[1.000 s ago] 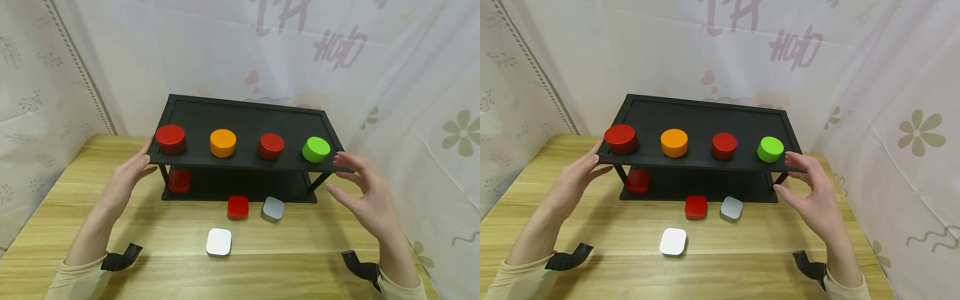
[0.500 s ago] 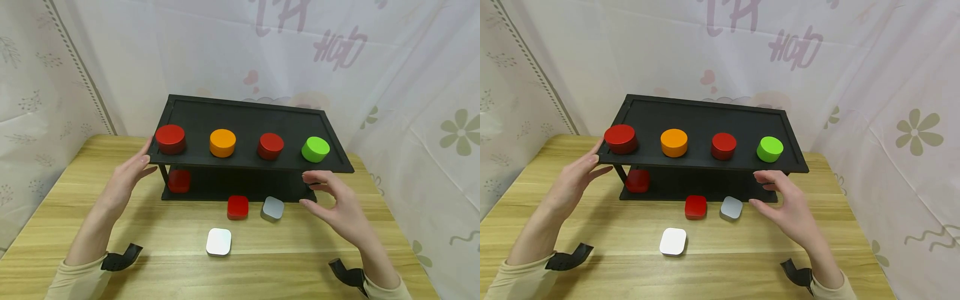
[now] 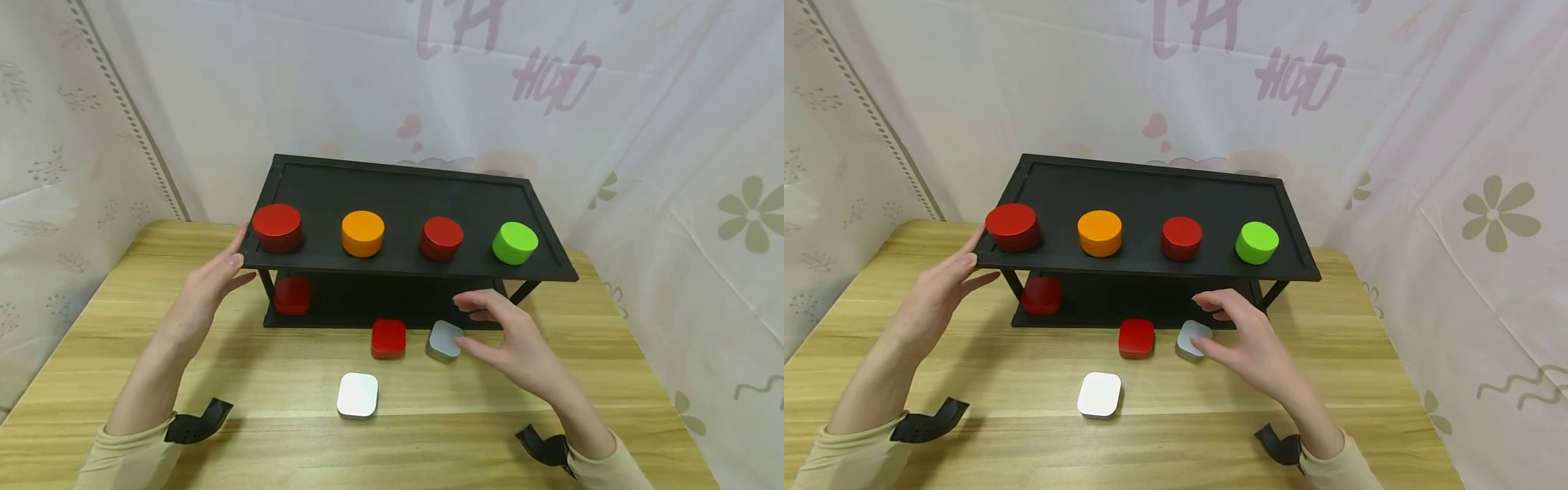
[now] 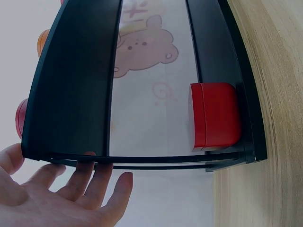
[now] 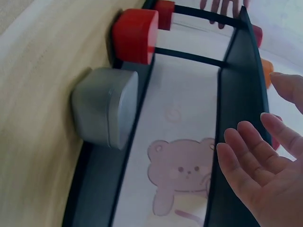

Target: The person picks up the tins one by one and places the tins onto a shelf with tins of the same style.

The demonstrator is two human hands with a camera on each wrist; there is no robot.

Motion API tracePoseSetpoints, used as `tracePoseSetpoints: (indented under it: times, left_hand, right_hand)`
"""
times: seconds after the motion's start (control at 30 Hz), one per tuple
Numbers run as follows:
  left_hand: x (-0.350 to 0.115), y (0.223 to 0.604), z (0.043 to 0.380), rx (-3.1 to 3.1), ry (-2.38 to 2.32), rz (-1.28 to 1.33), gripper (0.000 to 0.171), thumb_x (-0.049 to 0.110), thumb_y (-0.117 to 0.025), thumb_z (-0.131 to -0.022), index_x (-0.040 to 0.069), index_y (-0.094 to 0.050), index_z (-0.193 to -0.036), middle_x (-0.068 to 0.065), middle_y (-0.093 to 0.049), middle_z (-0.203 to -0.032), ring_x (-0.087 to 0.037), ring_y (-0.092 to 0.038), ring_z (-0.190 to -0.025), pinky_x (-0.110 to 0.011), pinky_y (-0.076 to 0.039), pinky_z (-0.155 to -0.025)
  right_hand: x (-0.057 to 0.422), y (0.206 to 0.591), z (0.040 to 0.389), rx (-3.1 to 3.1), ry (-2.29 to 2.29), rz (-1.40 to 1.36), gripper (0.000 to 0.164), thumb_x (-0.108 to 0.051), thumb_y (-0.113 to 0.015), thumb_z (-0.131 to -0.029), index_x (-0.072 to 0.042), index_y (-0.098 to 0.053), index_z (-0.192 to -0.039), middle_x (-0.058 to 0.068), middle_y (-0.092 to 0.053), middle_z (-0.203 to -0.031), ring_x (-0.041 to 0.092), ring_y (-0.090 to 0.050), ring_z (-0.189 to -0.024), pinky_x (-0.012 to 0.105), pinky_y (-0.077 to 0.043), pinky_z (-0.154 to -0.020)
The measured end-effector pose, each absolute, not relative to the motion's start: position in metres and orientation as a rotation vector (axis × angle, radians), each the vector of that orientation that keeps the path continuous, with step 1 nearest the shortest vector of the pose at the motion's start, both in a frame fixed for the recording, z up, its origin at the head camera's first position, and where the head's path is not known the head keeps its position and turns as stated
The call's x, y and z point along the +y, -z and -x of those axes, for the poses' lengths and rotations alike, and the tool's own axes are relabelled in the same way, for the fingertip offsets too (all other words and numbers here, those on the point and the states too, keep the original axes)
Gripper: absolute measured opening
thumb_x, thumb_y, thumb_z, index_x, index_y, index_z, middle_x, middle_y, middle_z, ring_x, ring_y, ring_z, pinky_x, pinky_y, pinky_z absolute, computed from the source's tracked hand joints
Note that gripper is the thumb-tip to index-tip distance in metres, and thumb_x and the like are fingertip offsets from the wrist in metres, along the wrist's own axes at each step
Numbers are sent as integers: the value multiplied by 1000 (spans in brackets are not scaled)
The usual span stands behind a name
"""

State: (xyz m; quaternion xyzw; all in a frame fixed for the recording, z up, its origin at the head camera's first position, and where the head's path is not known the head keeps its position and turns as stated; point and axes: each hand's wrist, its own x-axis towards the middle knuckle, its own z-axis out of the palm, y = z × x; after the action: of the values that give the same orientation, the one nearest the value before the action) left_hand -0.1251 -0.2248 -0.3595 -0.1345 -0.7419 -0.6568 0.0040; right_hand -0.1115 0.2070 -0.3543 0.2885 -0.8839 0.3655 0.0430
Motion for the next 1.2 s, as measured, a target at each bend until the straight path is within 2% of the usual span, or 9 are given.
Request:
tracePoseSetpoints:
  times: [0.23, 0.37, 0.5, 0.6, 0.77, 1.0, 1.2]
  left_hand:
    - [-225, 360, 125, -2311, 2061, 441, 45, 26, -33, -103, 25, -27, -148, 9, -14, -159, -4, -13, -146, -9, -38, -97]
    - [-224, 359, 125, -2329, 2050, 427, 45, 27, -33, -103, 27, -26, -148, 11, -14, -158, -4, -15, -145, -9, -38, -97]
    - [-224, 359, 125, -2333, 2045, 425, 45, 27, -33, -103, 27, -27, -148, 11, -16, -158, -4, -16, -145, -9, -38, -97]
    - [-224, 359, 126, -2315, 2056, 429, 45, 27, -34, -103, 26, -28, -148, 10, -17, -158, -4, -16, -145, -10, -39, -97]
    - [-224, 360, 126, -2291, 2079, 424, 45, 26, -35, -103, 24, -29, -148, 10, -18, -158, -3, -18, -144, -10, -39, -98]
    - [-224, 360, 125, -2289, 2078, 423, 45, 26, -35, -103, 25, -29, -148, 10, -18, -158, -3, -18, -144, -10, -39, -98]
    - [-225, 361, 126, -2261, 2097, 441, 46, 24, -34, -103, 23, -27, -148, 8, -16, -158, -5, -15, -145, -11, -40, -98]
  right_hand:
    - [196, 367, 120, -2783, -1154, -853, 48, -33, -72, -82, -31, -51, -125, -12, -56, -123, 5, -54, -112, 32, -52, -92]
    - [190, 375, 125, -2798, -1196, -845, 48, -34, -72, -82, -32, -51, -125, -13, -55, -123, 6, -55, -112, 33, -52, -93]
    - [178, 370, 123, -2802, -1234, -825, 49, -20, -75, -81, -23, -54, -125, -6, -58, -122, 17, -57, -112, 39, -51, -93]
    - [172, 373, 124, -2807, -1260, -813, 51, -14, -76, -79, -20, -54, -124, -4, -59, -122, 18, -57, -112, 44, -51, -93]
    - [169, 391, 133, -2819, -1274, -832, 52, -21, -76, -80, -32, -52, -124, -12, -58, -122, 7, -56, -110, 37, -52, -93]
    - [158, 398, 135, -2850, -1215, -874, 52, -28, -74, -81, -33, -51, -127, -13, -57, -125, 18, -58, -113, 35, -52, -93]
    - [149, 402, 136, -2904, -1180, -897, 55, -30, -75, -80, -33, -50, -128, -12, -56, -127, 20, -57, -115, 38, -50, -95]
